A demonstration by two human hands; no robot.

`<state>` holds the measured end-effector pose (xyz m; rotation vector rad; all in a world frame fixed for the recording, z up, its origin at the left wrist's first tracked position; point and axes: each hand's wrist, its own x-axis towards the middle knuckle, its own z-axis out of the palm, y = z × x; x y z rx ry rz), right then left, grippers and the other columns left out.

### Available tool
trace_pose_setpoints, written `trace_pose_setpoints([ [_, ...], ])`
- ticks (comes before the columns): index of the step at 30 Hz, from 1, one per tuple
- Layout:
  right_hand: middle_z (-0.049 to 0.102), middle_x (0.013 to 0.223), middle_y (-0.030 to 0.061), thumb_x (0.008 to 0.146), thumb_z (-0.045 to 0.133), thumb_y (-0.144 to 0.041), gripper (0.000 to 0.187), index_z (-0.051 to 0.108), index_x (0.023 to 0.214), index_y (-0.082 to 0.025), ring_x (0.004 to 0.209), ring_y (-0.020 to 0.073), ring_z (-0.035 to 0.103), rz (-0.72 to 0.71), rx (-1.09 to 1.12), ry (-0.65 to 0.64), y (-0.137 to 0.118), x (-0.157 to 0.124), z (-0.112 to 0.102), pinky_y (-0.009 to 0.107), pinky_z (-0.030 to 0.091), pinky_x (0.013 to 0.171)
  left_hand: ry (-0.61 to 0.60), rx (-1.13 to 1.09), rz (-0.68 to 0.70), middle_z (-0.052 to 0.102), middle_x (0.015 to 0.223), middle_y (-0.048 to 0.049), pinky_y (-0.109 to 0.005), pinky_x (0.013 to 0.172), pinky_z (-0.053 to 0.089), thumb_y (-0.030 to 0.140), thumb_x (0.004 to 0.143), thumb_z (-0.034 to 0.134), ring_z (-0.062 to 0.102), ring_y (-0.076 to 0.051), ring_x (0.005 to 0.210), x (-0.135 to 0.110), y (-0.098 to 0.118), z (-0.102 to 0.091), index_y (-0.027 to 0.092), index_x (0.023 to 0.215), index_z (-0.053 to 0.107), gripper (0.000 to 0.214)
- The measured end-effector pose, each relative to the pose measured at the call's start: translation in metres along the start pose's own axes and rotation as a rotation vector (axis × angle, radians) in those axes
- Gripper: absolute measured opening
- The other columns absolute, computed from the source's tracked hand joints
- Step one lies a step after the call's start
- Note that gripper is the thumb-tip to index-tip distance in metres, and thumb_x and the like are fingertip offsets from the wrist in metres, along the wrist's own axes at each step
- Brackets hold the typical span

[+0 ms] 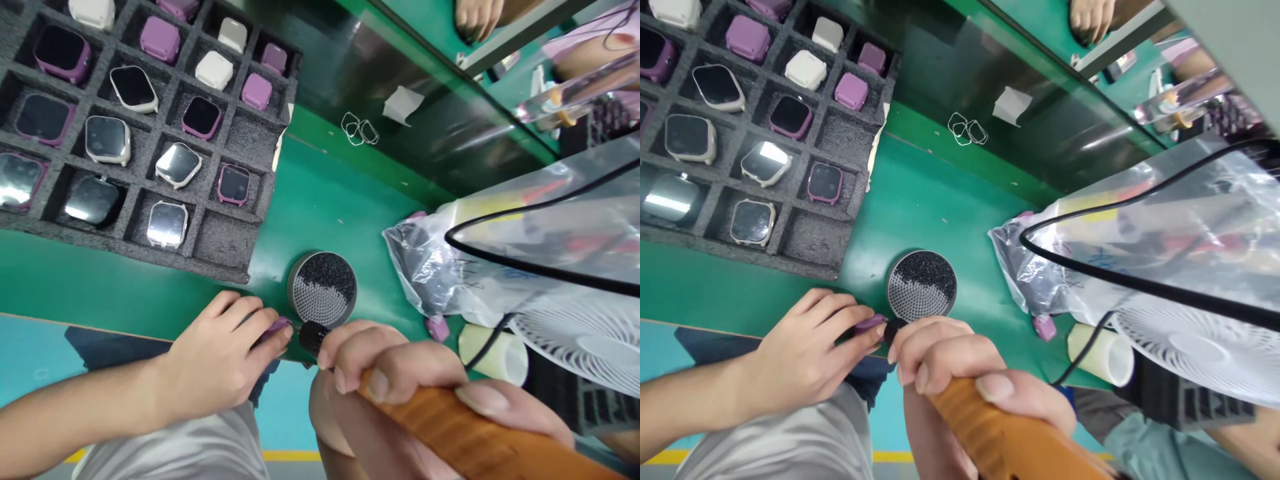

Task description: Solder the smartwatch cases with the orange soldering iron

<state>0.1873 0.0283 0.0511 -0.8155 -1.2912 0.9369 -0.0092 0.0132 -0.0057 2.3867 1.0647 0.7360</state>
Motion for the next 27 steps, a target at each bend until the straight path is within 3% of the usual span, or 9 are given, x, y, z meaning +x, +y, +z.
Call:
trace_pose_setpoints([
  [4,0.067,0.092,0.0013,0.111,0.035,-0.036,0.034,0.059,0.133,-0.026,0.072,0.0212,0.068,0.02,-0.023,0.038,0.001,-0.007,-0.004,0.047,0.059,0.06,0.001,0.0,0.002,0.074,0.128,-0.0069,-0.046,0.095,0.045,0.023,0.108,0.062,0.06,-0.028,0.114,0.0,0.0,0.001,0.017,0.136,0.071,0.03],
  [9,0.066,0.091,0.0026,0.108,0.038,-0.043,0.033,0.058,0.133,-0.036,0.071,0.0251,0.067,0.031,0.007,-0.109,0.011,-0.016,-0.032,0.053,0.06,0.062,0.013,-0.004,0.0,0.074,0.125,-0.0076,-0.046,0.095,0.045,0.023,0.107,0.062,0.061,-0.028,0.112,0.001,-0.001,0.001,0.017,0.133,0.071,0.028],
  [14,0.054,0.074,-0.0007,0.104,0.045,-0.058,0.032,0.068,0.111,-0.036,0.059,0.0218,0.059,0.063,-0.022,-0.133,0.023,-0.023,-0.046,0.048,0.057,0.055,0.005,-0.012,0.001,0.074,0.124,-0.0075,-0.045,0.095,0.045,0.022,0.108,0.06,0.061,-0.027,0.113,0.001,0.0,-0.001,0.016,0.134,0.071,0.029],
  [18,0.054,0.071,-0.0004,0.095,0.058,-0.072,0.04,0.069,0.098,-0.035,0.062,0.0241,0.059,0.171,-0.035,-0.119,0.019,-0.026,-0.053,0.054,0.06,0.058,0.003,-0.011,-0.006,0.074,0.122,-0.0076,-0.045,0.093,0.045,0.021,0.109,0.058,0.061,-0.027,0.112,0.002,0.0,-0.002,0.015,0.132,0.071,0.028],
  [20,0.057,0.072,0.0001,0.093,0.062,-0.069,0.037,0.07,0.097,-0.033,0.066,0.0258,0.063,0.231,-0.057,-0.181,0.013,-0.023,-0.057,0.057,0.062,0.063,-0.002,-0.007,-0.004,0.074,0.122,-0.0077,-0.045,0.093,0.046,0.022,0.109,0.058,0.061,-0.027,0.113,0.002,-0.001,-0.002,0.014,0.132,0.071,0.027],
  [23,0.06,0.074,0.0008,0.102,0.052,-0.06,0.036,0.071,0.103,-0.03,0.065,0.0245,0.063,0.217,-0.069,-0.198,0.007,-0.014,-0.049,0.054,0.062,0.061,-0.011,-0.006,-0.004,0.074,0.119,-0.0078,-0.046,0.094,0.046,0.022,0.109,0.059,0.061,-0.027,0.113,0.003,-0.001,-0.002,0.014,0.134,0.07,0.029],
  [27,0.071,0.087,0.0006,0.104,0.058,-0.043,0.028,0.069,0.128,-0.034,0.069,0.0224,0.068,0.084,-0.073,-0.189,0.002,0.001,-0.01,0.047,0.061,0.059,-0.009,-0.007,-0.007,0.074,0.118,-0.0078,-0.045,0.091,0.046,0.023,0.109,0.06,0.062,-0.027,0.111,0.003,-0.001,-0.002,0.014,0.132,0.071,0.027],
])
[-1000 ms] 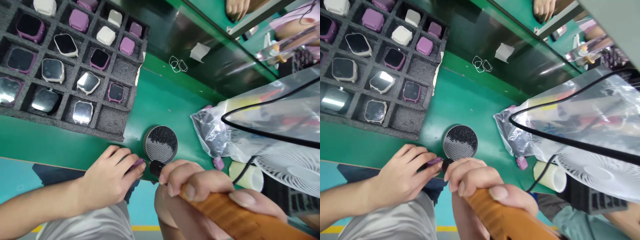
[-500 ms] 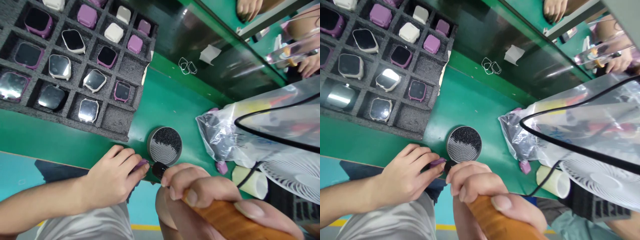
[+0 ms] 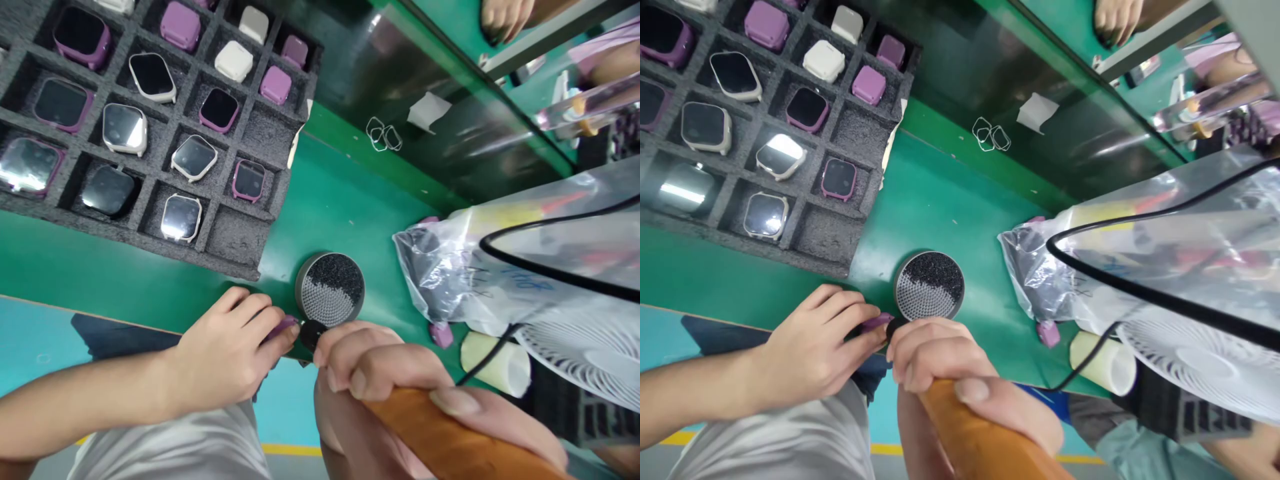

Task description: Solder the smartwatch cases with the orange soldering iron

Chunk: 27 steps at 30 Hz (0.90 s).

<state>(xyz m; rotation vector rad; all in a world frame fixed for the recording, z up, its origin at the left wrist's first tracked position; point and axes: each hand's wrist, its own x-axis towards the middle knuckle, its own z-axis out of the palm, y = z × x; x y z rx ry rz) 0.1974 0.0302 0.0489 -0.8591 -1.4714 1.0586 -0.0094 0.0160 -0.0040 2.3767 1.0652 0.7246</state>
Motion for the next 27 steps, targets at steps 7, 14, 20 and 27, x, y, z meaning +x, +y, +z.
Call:
trace_pose_setpoints([
  [7,0.069,0.087,-0.0003,0.107,0.053,-0.054,0.035,0.066,0.123,-0.026,0.067,0.0188,0.065,0.044,0.057,0.289,-0.011,0.005,0.029,0.046,0.059,0.059,0.001,0.023,0.006,0.075,0.121,-0.0071,-0.046,0.094,0.047,0.021,0.108,0.059,0.062,-0.026,0.11,-0.002,0.0,0.0,0.017,0.132,0.072,0.027],
  [14,0.061,0.082,-0.0013,0.105,0.044,-0.057,0.04,0.065,0.119,-0.026,0.063,0.0165,0.057,-0.057,-0.011,0.489,-0.01,0.006,0.015,0.041,0.053,0.055,-0.148,0.053,0.04,0.065,0.148,-0.0128,-0.047,0.103,0.046,0.014,0.09,0.067,0.056,-0.032,0.131,-0.003,0.001,-0.004,0.015,0.148,0.064,0.058],
  [20,0.061,0.083,-0.0002,0.106,0.031,-0.072,0.061,0.067,0.119,-0.026,0.065,0.0165,0.057,-0.013,0.073,0.451,-0.004,0.01,0.014,0.039,0.052,0.055,-0.041,0.054,-0.01,0.066,0.135,-0.0138,-0.046,0.095,0.047,0.01,0.096,0.062,0.058,-0.033,0.125,-0.001,0.002,-0.001,0.025,0.135,0.073,0.044],
  [27,0.064,0.086,0.0002,0.108,0.043,-0.062,0.044,0.066,0.12,-0.026,0.067,0.0179,0.06,0.033,0.075,0.408,-0.006,0.006,0.008,0.04,0.054,0.057,-0.06,0.053,-0.017,0.067,0.135,-0.0149,-0.047,0.095,0.048,0.02,0.097,0.064,0.059,-0.033,0.121,-0.001,0.005,-0.001,0.02,0.134,0.073,0.038],
])
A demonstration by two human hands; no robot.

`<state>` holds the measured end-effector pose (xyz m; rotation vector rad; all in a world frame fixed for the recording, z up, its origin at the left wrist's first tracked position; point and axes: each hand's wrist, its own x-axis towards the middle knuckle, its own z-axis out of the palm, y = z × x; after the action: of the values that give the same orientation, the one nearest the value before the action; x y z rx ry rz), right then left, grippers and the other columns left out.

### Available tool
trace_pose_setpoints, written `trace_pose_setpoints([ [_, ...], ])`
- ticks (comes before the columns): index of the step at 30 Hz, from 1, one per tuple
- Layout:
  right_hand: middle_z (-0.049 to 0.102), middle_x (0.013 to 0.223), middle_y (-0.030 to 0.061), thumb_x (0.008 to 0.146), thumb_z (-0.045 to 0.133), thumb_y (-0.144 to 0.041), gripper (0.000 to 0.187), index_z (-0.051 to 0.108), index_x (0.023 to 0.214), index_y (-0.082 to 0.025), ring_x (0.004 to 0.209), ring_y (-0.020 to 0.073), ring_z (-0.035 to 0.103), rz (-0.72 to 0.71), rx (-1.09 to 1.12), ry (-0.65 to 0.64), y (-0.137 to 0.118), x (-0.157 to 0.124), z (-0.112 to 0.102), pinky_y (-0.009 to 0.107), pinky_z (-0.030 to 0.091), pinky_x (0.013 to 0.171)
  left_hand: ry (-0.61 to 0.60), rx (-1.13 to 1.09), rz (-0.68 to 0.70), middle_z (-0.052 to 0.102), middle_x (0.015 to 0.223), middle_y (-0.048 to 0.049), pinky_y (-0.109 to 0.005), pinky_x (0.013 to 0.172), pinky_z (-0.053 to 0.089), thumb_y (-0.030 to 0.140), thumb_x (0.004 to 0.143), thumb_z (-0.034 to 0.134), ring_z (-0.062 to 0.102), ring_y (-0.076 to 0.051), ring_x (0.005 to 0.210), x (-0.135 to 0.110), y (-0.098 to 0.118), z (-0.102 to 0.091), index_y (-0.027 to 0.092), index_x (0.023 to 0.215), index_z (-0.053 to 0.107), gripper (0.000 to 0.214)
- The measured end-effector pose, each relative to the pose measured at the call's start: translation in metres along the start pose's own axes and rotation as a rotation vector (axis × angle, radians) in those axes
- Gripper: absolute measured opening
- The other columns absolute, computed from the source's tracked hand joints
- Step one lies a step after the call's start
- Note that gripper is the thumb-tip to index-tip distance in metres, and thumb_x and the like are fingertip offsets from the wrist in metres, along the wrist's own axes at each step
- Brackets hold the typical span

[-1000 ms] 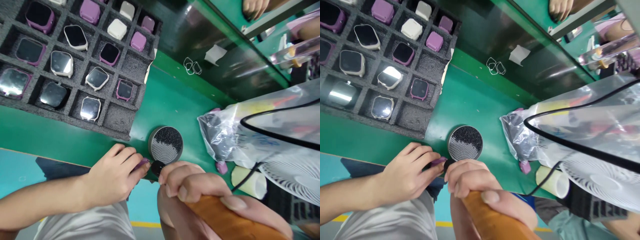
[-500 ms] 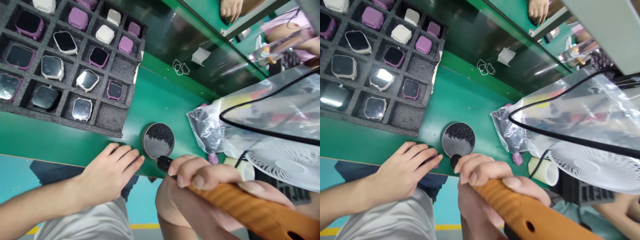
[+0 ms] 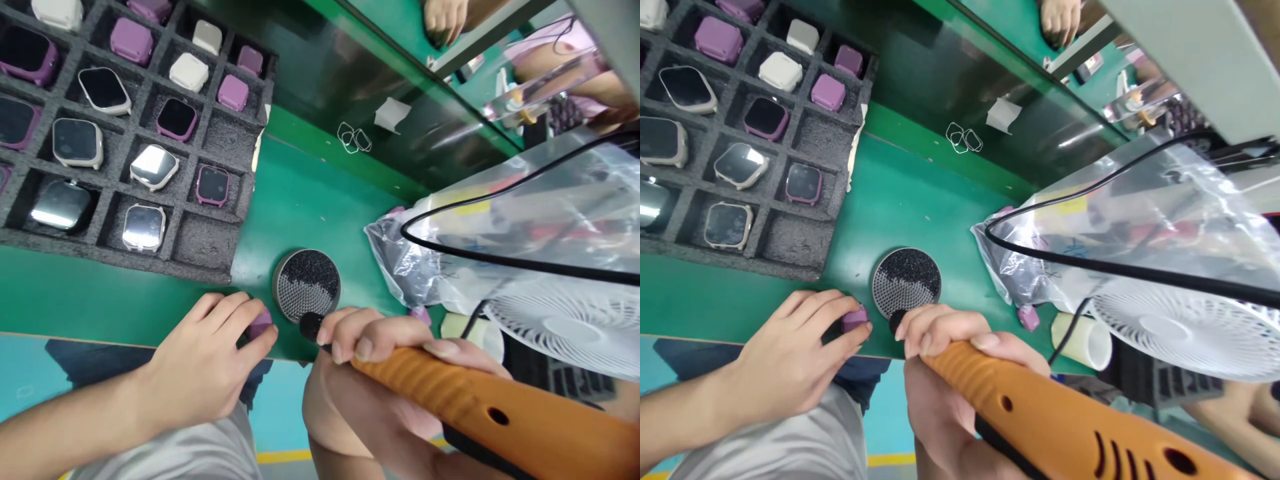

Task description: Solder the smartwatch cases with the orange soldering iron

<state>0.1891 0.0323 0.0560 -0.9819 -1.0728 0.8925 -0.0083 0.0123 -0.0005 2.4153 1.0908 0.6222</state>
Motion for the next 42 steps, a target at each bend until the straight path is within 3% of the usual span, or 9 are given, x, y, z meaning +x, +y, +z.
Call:
trace_pose_setpoints([
  [3,0.063,0.085,0.0002,0.109,0.038,-0.062,0.048,0.066,0.12,-0.026,0.066,0.0173,0.058,-0.018,0.001,0.015,0.002,0.001,-0.001,0.039,0.053,0.056,0.004,0.022,-0.008,0.069,0.135,-0.013,-0.046,0.095,0.048,0.025,0.101,0.067,0.061,-0.032,0.121,-0.001,0.0,0.002,0.022,0.134,0.074,0.033],
  [6,0.064,0.085,0.0002,0.107,0.044,-0.061,0.043,0.067,0.119,-0.025,0.065,0.0174,0.06,-0.038,-0.031,-0.015,0.002,-0.001,0.001,0.041,0.055,0.056,0.001,0.015,0.006,0.07,0.14,-0.0109,-0.046,0.098,0.048,0.023,0.103,0.067,0.062,-0.03,0.123,-0.002,-0.001,0.003,0.021,0.136,0.073,0.034],
  [10,0.064,0.085,-0.003,0.11,0.036,-0.039,0.033,0.064,0.121,-0.026,0.061,0.0149,0.06,-0.116,-0.02,0.067,-0.003,-0.005,0.0,0.039,0.056,0.053,-0.003,-0.022,0.035,0.07,0.146,-0.0078,-0.047,0.1,0.045,0.02,0.105,0.063,0.061,-0.029,0.125,-0.003,-0.001,0.003,0.02,0.139,0.071,0.035],
  [15,0.071,0.092,-0.0006,0.11,0.035,-0.037,0.038,0.064,0.13,-0.023,0.067,0.018,0.07,-0.154,0.018,-0.218,-0.001,0.001,-0.007,0.041,0.061,0.054,0.01,-0.023,0.01,0.069,0.142,-0.0093,-0.047,0.1,0.042,0.021,0.103,0.066,0.059,-0.031,0.125,-0.001,-0.001,0.003,0.02,0.14,0.07,0.037],
  [21,0.071,0.085,-0.0027,0.109,0.043,-0.036,0.029,0.066,0.122,-0.024,0.061,0.0159,0.066,-0.093,0.021,-0.062,0.004,0.0,0.009,0.039,0.06,0.051,0.005,-0.048,0.015,0.07,0.14,-0.009,-0.047,0.1,0.042,0.02,0.103,0.063,0.059,-0.031,0.125,0.0,-0.002,0.001,0.019,0.137,0.071,0.035],
  [31,0.07,0.087,0.0002,0.109,0.044,-0.032,0.027,0.066,0.124,-0.026,0.065,0.019,0.068,-0.071,-0.025,-0.115,0.005,-0.006,0.01,0.043,0.059,0.056,-0.001,-0.063,0.001,0.07,0.14,-0.0085,-0.047,0.1,0.043,0.022,0.105,0.061,0.059,-0.03,0.125,0.001,-0.002,0.0,0.018,0.136,0.07,0.033],
  [36,0.067,0.09,0.0016,0.109,0.044,-0.036,0.031,0.062,0.134,-0.033,0.067,0.0198,0.065,-0.078,-0.063,-0.137,0.01,-0.015,0.001,0.044,0.058,0.059,0.02,-0.074,-0.018,0.07,0.137,-0.0085,-0.046,0.1,0.044,0.021,0.104,0.062,0.059,-0.029,0.124,0.003,-0.001,0.0,0.017,0.133,0.072,0.031],
  [42,0.066,0.088,0.001,0.104,0.057,-0.055,0.035,0.061,0.133,-0.036,0.07,0.0221,0.065,-0.079,-0.07,-0.224,0.012,-0.012,-0.004,0.047,0.059,0.06,0.017,-0.08,-0.012,0.07,0.134,-0.0082,-0.046,0.098,0.044,0.022,0.104,0.063,0.06,-0.029,0.12,0.003,-0.002,0.001,0.018,0.132,0.072,0.029],
])
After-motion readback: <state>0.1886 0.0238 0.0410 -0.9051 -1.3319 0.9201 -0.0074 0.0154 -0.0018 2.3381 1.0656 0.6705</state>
